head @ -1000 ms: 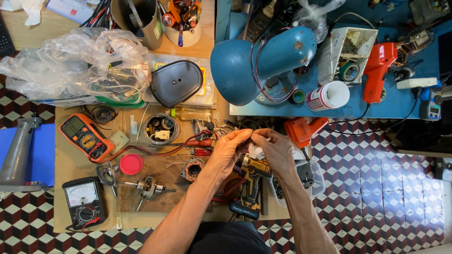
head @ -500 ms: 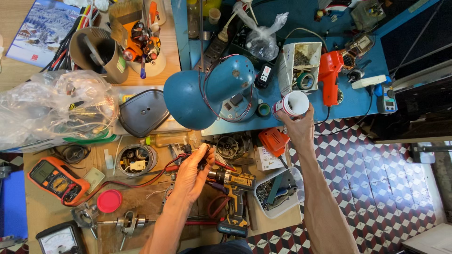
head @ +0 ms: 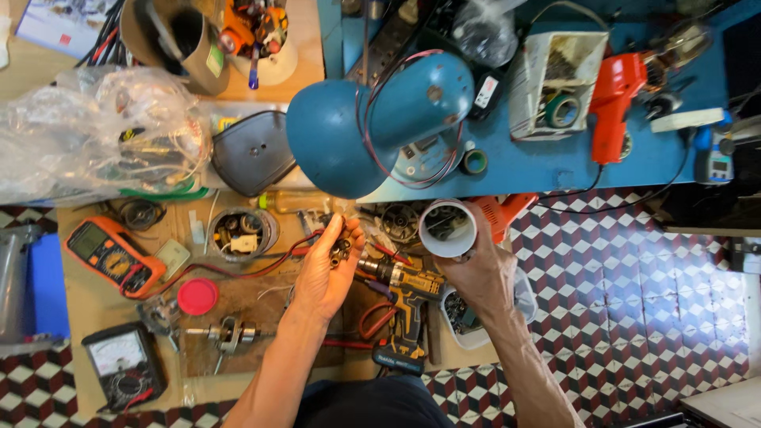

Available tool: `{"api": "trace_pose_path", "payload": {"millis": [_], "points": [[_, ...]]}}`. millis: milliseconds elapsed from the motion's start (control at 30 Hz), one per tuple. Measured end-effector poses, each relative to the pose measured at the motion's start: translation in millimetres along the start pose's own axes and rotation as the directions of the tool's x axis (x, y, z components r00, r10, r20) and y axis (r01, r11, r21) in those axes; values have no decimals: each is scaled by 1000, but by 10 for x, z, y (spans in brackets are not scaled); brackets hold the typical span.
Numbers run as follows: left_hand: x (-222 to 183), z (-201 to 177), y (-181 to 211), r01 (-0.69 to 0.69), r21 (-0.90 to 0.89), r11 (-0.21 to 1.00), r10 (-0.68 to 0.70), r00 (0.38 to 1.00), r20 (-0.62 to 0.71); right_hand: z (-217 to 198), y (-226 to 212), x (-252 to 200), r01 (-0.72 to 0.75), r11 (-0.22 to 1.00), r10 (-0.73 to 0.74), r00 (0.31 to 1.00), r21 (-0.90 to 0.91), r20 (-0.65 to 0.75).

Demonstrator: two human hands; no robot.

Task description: The person disassembles a small electric motor using a cordless drill, then cleans and reassembles the rotor and stator components by hand. They handle small metal parts and wipe surfaces with a cloth during the process.

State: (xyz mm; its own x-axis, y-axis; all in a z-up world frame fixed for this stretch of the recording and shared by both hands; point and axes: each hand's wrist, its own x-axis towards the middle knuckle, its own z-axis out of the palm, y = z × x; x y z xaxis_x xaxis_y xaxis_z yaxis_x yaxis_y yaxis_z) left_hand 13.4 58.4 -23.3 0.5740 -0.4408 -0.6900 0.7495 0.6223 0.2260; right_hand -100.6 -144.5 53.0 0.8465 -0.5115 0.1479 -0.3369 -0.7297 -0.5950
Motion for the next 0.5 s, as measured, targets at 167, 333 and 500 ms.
{"api": "trace_pose_path", "payload": {"millis": [167,333,500], "points": [[-92,-173,55,-29,-49,998,30,999,18,328,-260,-196,-114,993,101,971,45,218],[-220,-215,206,-60,-107,992,63,998,21,516,-320,-300,-29,981,-21,968,193,251],[-358,-233,319,-155,2,988,155,988,-22,671,-330,-356,-59,990,8,928,126,372]]}}
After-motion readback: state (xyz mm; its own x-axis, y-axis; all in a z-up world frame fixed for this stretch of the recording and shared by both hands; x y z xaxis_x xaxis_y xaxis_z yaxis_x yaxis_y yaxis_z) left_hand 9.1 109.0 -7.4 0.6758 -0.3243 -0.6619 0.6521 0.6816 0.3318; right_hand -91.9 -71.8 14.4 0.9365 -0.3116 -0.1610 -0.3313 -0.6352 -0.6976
